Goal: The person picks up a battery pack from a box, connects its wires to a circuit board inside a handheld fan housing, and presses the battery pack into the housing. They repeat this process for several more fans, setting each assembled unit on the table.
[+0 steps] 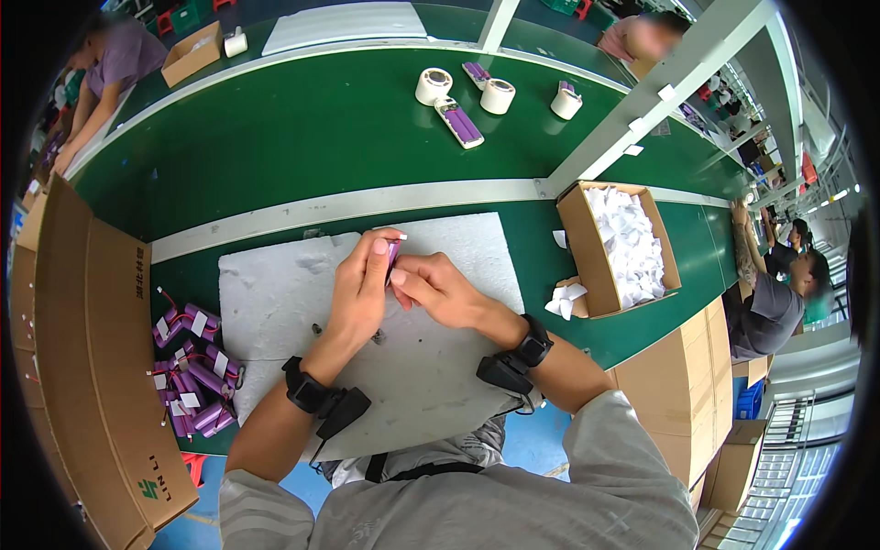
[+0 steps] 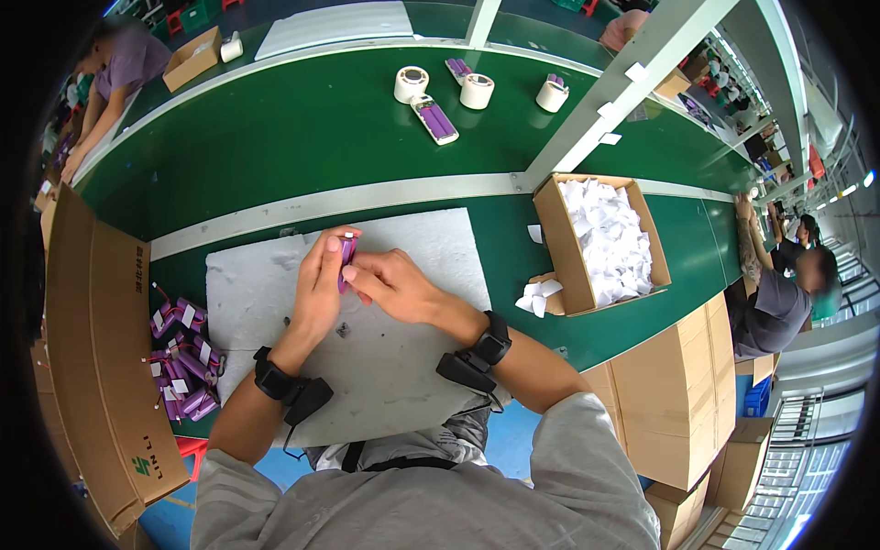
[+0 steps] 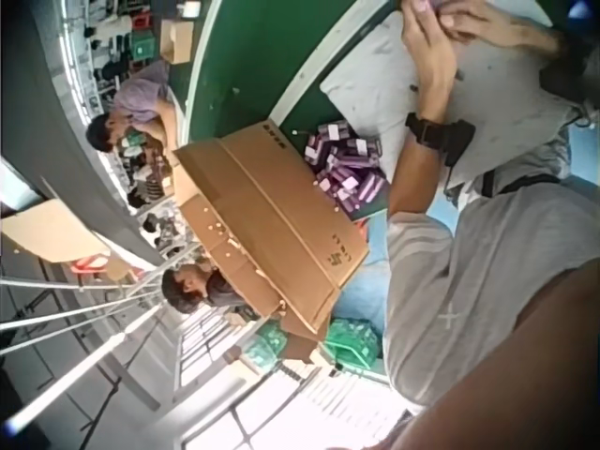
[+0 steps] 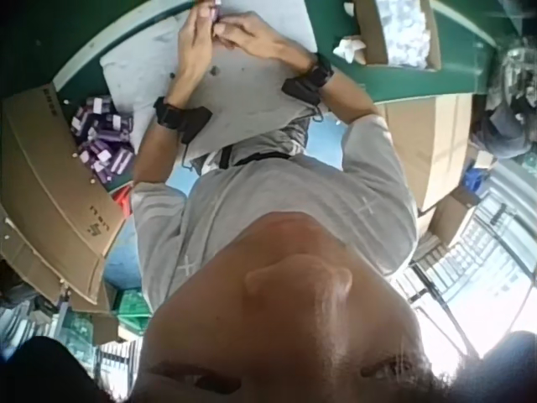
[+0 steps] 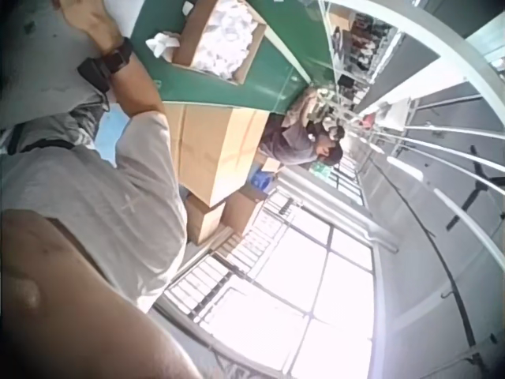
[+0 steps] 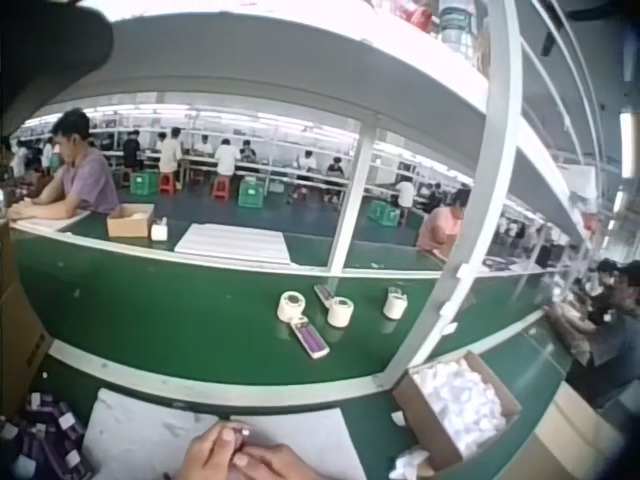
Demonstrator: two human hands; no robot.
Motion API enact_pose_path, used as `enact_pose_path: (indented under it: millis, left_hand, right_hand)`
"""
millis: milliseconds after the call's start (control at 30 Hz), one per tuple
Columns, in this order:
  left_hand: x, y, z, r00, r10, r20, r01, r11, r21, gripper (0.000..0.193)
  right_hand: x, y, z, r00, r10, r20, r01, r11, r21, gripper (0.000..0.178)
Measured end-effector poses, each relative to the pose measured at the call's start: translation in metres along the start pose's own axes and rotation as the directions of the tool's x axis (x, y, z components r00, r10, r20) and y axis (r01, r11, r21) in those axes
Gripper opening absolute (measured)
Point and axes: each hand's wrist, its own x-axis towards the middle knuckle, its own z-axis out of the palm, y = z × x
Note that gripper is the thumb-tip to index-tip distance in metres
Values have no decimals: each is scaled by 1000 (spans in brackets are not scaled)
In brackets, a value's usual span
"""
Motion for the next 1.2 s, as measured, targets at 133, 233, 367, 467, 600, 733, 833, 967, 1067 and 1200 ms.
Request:
enact_pose_path:
  millis: [133, 233, 367, 467, 600, 733, 833, 967, 1067, 1200]
  left_hand:
    - [2, 1, 0, 998, 55, -32, -55, 998, -10, 42]
    - [1, -2, -2, 997, -37, -64, 36, 999, -6, 40]
    - [4, -5, -4, 997, 65, -45, -61, 994, 88, 34]
    - [5, -2, -2, 987, 157, -36, -151, 979, 140, 29]
    - [5, -7, -3, 960, 279, 1, -271, 930, 249, 25]
    - [3, -3, 0, 963, 270, 10, -265, 938, 225, 27]
    - [3, -3, -1, 978, 209, -22, -205, 971, 121, 31]
    - [6, -3, -2, 987, 98, -125, -110, 990, -90, 37]
    - [9, -1, -4, 966, 25, -258, -83, 973, -213, 41]
    - [9, 0, -5, 971, 17, -240, -59, 984, -168, 43]
  right_hand:
    - [5, 7, 0, 998, -55, -6, 55, 998, -44, 36]
    - [5, 2, 0, 999, -51, -10, 51, 998, -34, 34]
    - [5, 3, 0, 1000, -21, -13, 22, 999, 24, 30]
    - [8, 8, 1, 1000, -2, -31, 5, 996, 86, 25]
    - [8, 12, 2, 997, 15, -82, 2, 981, 196, 19]
    - [4, 13, 2, 992, 40, -121, -11, 973, 233, 16]
    - [2, 11, -2, 989, 65, -130, -46, 988, 148, 19]
    - [-2, 1, -21, 954, -87, -286, 18, 971, -237, 12]
    - [-24, -44, -75, 880, -126, -458, -175, 809, -560, 14]
    - [-95, -60, -184, 518, -175, -837, -778, 311, -547, 32]
